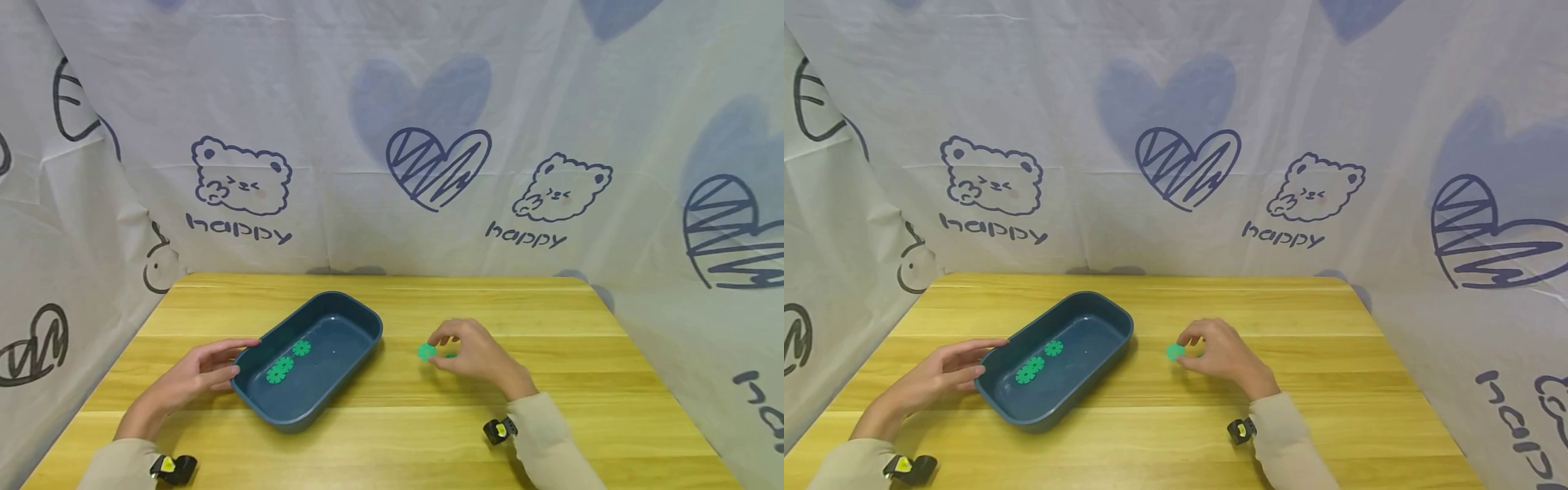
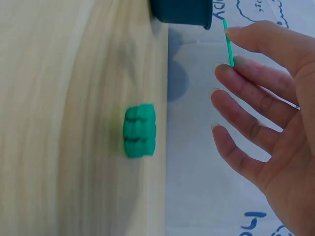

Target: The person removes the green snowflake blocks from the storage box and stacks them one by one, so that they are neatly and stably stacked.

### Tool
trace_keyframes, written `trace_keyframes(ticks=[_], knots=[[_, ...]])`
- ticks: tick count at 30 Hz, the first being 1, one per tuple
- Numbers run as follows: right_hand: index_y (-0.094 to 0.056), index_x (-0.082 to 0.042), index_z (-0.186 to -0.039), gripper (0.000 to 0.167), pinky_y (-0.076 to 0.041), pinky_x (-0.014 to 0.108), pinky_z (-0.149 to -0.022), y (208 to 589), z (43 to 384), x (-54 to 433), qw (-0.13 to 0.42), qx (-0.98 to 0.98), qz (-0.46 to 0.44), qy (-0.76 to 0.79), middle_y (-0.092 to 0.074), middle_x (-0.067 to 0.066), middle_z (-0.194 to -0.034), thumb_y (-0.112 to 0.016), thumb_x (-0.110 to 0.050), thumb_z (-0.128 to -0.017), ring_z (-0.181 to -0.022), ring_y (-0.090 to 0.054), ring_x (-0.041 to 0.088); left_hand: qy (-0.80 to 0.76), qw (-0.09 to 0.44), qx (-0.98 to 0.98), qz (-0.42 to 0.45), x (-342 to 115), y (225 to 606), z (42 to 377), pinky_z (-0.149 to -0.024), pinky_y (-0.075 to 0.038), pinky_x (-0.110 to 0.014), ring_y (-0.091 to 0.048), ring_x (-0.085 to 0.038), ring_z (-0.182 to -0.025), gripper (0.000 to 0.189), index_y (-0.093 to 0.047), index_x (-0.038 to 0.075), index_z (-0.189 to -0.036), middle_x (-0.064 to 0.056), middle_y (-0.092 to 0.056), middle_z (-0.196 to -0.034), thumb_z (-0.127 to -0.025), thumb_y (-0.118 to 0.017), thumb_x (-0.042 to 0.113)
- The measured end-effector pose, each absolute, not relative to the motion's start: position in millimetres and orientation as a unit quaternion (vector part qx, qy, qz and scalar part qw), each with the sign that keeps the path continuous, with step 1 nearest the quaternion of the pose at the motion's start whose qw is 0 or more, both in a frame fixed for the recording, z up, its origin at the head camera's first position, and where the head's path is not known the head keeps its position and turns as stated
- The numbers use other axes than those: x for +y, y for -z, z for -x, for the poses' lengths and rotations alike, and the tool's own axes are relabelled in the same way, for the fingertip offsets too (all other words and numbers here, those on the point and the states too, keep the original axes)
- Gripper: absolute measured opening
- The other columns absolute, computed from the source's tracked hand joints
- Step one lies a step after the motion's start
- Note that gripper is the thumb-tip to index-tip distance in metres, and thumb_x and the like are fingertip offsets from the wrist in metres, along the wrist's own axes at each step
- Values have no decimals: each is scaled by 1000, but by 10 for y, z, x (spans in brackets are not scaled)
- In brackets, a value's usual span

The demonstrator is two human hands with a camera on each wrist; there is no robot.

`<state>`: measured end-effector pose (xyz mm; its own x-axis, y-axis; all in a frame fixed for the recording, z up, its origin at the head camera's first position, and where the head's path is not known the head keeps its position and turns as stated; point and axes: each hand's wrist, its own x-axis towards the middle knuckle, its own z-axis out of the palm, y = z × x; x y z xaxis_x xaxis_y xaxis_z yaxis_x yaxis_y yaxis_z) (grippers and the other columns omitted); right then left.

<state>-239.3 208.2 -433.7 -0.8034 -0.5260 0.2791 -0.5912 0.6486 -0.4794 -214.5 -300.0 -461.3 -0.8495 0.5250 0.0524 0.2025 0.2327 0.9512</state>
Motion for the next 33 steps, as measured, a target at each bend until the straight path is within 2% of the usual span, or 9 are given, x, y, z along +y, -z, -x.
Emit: trace_keyframes(ticks=[8, 15, 18, 22, 33], knots=[[-77, -16, -100, 19, -59, 42, -83, 4398, 2397, 2245, 55, -909, -299, -286, -76, -4, -98, -85, -21, -84, -90, -69, 20, -571, 137, 774, -238, -3004, 4620, 2152, -89, -61, -27, -53, 14, -125, 48, -46, 0, -152, 31, -53, -143, -105, -53, 7], [-78, -18, -100, 20, -57, 36, -84, 4437, 2393, 2390, 40, -919, -264, -290, -76, -6, -99, -86, -24, -83, -92, -67, 15, -573, 137, 771, -241, -3000, 4613, 2155, -89, -61, -29, -58, 8, -124, 48, -45, 0, -152, 28, -54, -143, -105, -53, 6], [-78, -18, -100, 20, -57, 37, -85, 4449, 2390, 2443, 35, -921, -253, -294, -77, -5, -100, -86, -25, -84, -92, -67, 16, -573, 138, 772, -239, -3000, 4608, 2152, -89, -61, -29, -58, 8, -124, 48, -46, 0, -152, 28, -54, -143, -105, -53, 6], [-78, -17, -100, 19, -57, 35, -84, 4472, 2397, 2498, 28, -922, -247, -297, -77, -4, -100, -86, -24, -84, -92, -67, 15, -567, 136, 777, -235, -2999, 4602, 2144, -89, -60, -27, -51, 15, -126, 48, -47, 2, -152, 31, -53, -142, -105, -53, 8], [-78, -14, -100, 18, -58, 29, -79, 4588, 2433, 2569, 10, -919, -245, -308, -77, -2, -98, -85, -20, -84, -88, -66, 14, -575, 142, 772, -230, -2988, 4602, 2138, -89, -60, -27, -54, 13, -124, 48, -46, 0, -152, 30, -54, -141, -105, -54, 8]])
